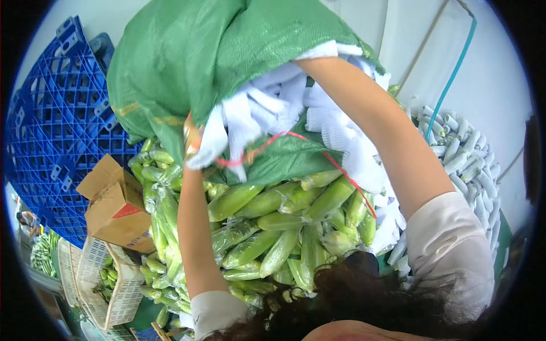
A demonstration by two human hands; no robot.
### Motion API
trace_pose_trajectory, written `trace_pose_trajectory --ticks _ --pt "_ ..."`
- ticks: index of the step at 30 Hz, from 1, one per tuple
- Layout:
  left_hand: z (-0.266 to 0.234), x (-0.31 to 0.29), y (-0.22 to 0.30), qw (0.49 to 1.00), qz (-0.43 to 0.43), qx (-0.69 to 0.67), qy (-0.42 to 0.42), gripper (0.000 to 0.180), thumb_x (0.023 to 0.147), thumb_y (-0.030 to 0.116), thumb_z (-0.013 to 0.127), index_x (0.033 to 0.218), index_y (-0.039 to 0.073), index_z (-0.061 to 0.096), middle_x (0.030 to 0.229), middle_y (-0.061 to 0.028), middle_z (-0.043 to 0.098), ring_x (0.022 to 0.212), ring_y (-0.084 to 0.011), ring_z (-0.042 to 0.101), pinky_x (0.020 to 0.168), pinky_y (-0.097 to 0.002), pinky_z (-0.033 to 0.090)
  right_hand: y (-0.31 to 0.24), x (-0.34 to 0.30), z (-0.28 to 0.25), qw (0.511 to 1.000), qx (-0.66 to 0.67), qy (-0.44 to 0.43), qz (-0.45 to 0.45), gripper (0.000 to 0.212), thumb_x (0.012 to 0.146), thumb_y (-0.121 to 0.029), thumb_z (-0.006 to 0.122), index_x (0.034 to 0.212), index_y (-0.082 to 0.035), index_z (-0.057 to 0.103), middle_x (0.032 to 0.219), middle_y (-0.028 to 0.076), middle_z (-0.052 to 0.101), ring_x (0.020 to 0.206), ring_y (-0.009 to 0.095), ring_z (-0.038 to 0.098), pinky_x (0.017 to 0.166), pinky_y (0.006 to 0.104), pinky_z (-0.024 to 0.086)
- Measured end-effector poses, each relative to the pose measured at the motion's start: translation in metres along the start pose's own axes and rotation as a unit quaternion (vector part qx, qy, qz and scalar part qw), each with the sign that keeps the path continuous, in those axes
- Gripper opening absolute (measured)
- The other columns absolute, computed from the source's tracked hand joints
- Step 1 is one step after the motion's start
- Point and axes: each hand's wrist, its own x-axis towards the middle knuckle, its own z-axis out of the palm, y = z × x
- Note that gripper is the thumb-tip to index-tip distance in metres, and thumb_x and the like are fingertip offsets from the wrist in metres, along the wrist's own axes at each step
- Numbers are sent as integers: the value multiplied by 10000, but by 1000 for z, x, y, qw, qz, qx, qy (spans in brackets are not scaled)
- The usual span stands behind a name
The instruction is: The person places individual ears of corn into white protective mesh sleeves by hand and stacks them into a pile.
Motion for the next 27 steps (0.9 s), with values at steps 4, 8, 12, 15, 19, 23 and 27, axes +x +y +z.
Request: trace_pose_trajectory --ticks 4,8,12,15,19,23,27 --pt "-51 -82 101 986 19 108 122 519 729 62 598 1194 -32 386 1074 -137 526 966 -215 512 846 -309 425 9 -58 -25 1000 16 -13 23 376 755 -266 508 1067 -57 502 1083 147 502 969 273 510 818 382 410" --pt "-84 -130 215 971 -2 174 161 485 703 81 614 1128 -54 424 1042 -131 531 932 -201 512 837 -289 390 -4 -126 -33 997 59 -17 42 371 751 -257 509 1069 -65 504 1096 138 497 981 268 503 825 380 406" --pt "-50 -149 252 884 276 324 195 545 727 202 642 1139 -73 415 1117 -139 488 1036 -211 461 891 -356 374 -3 -208 -34 992 94 -26 81 367 748 -247 511 1070 -73 507 1109 129 491 993 263 497 831 378 402" --pt "75 -150 319 867 329 360 103 543 736 232 626 1165 -30 421 1126 -150 477 1100 -256 416 939 -380 326 11 -286 -38 985 102 -30 133 364 745 -240 512 1071 -78 509 1118 122 487 1002 259 492 836 377 400" --pt "173 -144 327 807 304 492 -113 540 745 282 605 1196 41 432 1196 -175 446 1099 -349 402 957 -402 278 -12 -376 -22 970 165 -46 173 362 741 -231 513 1073 -86 511 1131 113 482 1014 254 485 842 375 396" --pt "210 -162 275 666 203 703 -146 588 690 508 563 1159 159 493 1100 -139 508 1000 -331 471 828 -429 387 -31 -465 -15 950 220 -59 212 360 738 -222 514 1074 -94 514 1144 104 477 1026 249 479 848 373 392" --pt "223 -211 279 622 201 745 -132 480 670 434 605 1049 141 572 973 -133 557 871 -317 529 752 -422 416 -22 -568 -20 937 273 -40 214 359 734 -212 516 1076 -102 516 1157 95 471 1038 244 472 855 372 389"
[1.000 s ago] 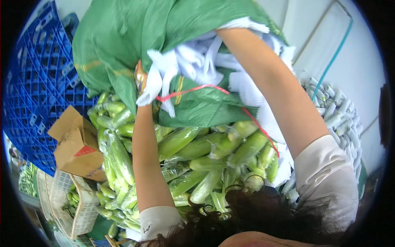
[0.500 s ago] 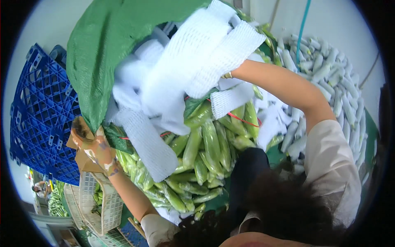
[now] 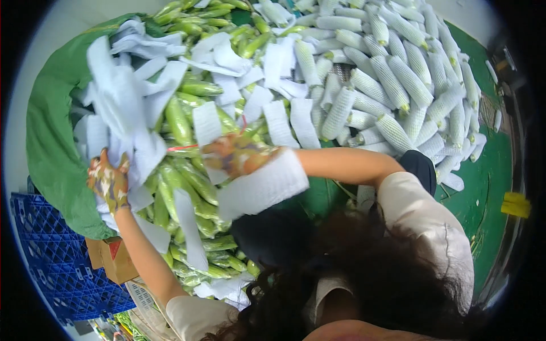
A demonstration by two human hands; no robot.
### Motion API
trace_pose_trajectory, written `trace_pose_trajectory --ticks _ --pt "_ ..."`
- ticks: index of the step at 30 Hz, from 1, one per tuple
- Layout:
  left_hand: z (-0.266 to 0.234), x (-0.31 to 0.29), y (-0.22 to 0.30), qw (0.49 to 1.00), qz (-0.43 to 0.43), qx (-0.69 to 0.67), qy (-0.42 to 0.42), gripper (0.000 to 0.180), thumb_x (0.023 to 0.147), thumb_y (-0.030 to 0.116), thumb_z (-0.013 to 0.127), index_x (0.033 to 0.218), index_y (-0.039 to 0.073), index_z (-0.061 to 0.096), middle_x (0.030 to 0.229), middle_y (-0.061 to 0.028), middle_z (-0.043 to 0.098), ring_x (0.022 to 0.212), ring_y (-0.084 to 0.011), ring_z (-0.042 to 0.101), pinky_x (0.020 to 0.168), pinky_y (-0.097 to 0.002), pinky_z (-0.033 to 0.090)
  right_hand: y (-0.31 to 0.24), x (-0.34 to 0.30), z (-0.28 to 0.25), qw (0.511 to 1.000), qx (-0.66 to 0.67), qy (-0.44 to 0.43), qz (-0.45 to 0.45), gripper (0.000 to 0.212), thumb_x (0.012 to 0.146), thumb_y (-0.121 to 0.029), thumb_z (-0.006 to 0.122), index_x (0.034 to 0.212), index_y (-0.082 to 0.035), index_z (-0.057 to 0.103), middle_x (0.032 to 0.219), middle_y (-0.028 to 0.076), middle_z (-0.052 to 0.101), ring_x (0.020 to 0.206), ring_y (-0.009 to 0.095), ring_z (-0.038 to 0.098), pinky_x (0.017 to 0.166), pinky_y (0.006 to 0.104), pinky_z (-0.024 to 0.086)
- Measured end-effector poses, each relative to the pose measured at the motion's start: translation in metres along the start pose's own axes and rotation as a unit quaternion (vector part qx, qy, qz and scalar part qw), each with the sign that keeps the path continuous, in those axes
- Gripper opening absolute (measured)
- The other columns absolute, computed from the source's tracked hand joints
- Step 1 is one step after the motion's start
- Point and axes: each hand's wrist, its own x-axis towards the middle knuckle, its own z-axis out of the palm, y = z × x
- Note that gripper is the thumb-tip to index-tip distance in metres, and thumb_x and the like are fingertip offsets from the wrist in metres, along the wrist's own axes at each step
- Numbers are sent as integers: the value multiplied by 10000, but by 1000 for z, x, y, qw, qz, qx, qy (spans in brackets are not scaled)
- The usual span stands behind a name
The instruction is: The person places individual ears of corn into white protective mesh sleeves by hand and stacks them into a pile.
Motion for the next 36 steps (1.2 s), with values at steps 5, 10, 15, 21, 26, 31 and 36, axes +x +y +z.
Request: trace_pose_trajectory --ticks 5,10,15,21,26,31,36 --pt "-5 -36 39 997 56 -53 11 346 667 199 617 978 55 568 888 -137 549 808 -325 538 736 -393 415 195 -186 -104 987 -25 -156 6 225 760 -195 521 945 -72 486 947 80 489 862 233 543 700 392 451" --pt "35 -103 53 957 15 -288 -41 336 674 141 622 981 21 554 890 -163 562 821 -331 538 705 -399 433 188 -255 -172 938 -217 -124 240 359 762 -252 542 1030 -24 468 955 190 492 863 355 521 739 409 435" --pt "23 -173 124 956 13 -244 -162 330 689 196 632 954 20 548 907 -171 561 832 -330 543 722 -388 437 172 -220 -154 964 -66 30 257 471 785 -279 524 1146 7 427 1107 234 464 1012 370 463 896 390 361" --pt "-5 -198 189 968 16 -188 -167 401 658 160 622 1021 23 519 921 -178 550 859 -342 526 755 -401 419 224 -103 -101 911 -84 101 392 562 768 -351 544 1227 -89 354 1168 219 433 1077 402 416 883 411 385" --pt "-8 -181 303 767 173 -616 -46 300 690 69 611 973 2 538 968 -144 543 905 -287 535 806 -375 412 265 -136 -78 964 -103 138 204 610 748 -230 579 1266 -57 307 1147 243 447 1036 360 466 855 379 405" --pt "36 -196 365 678 85 -717 -137 274 716 114 597 962 14 530 914 -162 532 843 -304 527 733 -354 417 164 -205 -133 906 122 334 230 532 763 -189 587 1194 28 364 1042 187 527 937 266 542 820 343 435" --pt "78 -291 428 214 -82 -884 -407 350 884 165 437 1192 7 383 1093 -74 491 965 -152 484 835 -270 407 145 -243 -81 737 523 273 329 308 813 -179 556 1053 -2 476 935 90 554 861 134 523 743 248 445"
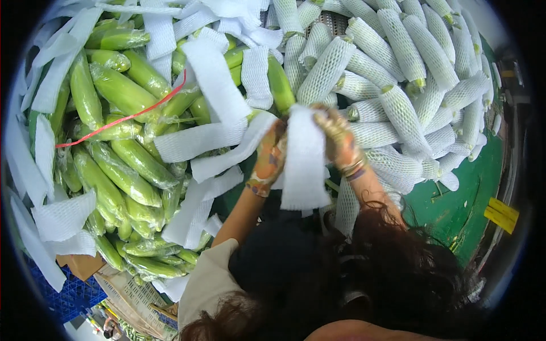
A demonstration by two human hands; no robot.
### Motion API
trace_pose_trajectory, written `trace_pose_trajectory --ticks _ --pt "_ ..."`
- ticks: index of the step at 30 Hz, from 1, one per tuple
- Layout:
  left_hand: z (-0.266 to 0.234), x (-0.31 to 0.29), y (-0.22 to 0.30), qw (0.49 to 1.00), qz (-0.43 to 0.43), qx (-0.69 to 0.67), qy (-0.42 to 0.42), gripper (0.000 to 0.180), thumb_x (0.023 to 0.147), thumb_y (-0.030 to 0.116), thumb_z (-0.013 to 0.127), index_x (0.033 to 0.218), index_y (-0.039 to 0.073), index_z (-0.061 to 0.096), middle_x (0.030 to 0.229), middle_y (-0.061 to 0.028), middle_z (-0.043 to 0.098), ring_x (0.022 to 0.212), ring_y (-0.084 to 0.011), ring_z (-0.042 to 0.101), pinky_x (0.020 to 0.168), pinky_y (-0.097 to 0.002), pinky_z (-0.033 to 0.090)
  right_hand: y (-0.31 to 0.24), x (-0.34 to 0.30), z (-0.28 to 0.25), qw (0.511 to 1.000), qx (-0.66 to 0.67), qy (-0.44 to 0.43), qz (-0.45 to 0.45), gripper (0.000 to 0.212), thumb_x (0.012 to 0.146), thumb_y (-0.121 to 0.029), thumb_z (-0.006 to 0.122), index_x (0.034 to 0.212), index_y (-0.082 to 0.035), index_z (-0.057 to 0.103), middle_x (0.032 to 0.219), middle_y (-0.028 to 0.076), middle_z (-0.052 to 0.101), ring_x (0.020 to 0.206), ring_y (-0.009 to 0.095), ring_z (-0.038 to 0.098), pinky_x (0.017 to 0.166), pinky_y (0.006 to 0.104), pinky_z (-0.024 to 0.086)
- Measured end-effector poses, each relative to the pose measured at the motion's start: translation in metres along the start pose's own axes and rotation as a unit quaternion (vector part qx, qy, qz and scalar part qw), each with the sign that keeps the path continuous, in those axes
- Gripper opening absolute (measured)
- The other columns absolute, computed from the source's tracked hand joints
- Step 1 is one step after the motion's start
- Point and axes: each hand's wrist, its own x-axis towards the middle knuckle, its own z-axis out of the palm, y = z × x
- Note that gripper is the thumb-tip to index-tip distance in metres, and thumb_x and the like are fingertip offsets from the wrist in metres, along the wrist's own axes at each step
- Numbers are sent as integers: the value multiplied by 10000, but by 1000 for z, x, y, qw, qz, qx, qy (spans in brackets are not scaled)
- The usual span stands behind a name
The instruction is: The person places individual ears of corn into white protective mesh sleeves by hand and stacks them into a pile.
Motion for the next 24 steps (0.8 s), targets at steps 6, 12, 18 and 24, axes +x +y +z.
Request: trace_pose_trajectory --ticks 6,12,18,24 --pt "-24 -56 -16 998 -46 26 32 354 852 117 488 1170 -22 417 1137 -111 479 977 -189 494 819 -256 421 137 -34 11 992 -108 40 -51 379 810 -64 482 1180 -24 409 1029 107 527 931 199 501 810 283 406" --pt "-43 -68 -58 968 41 246 26 410 760 36 560 1156 15 456 1119 -182 496 978 -254 513 817 -299 430 118 -48 -11 943 -333 -15 0 335 778 -169 536 1076 -31 471 907 138 575 817 250 557 701 332 434" --pt "-30 -53 -31 966 124 227 11 319 750 -47 544 1048 64 562 1057 -181 535 944 -280 534 801 -323 442 123 -35 -8 936 -350 -40 -11 232 778 -209 527 942 -45 515 810 150 569 735 264 554 646 339 434" --pt "-18 -43 -15 978 22 142 148 356 751 130 627 1039 -43 509 990 -103 555 870 -167 524 754 -262 428 110 -20 -12 885 -462 -17 -53 196 779 -248 519 807 -58 559 713 163 563 652 278 551 591 346 433"
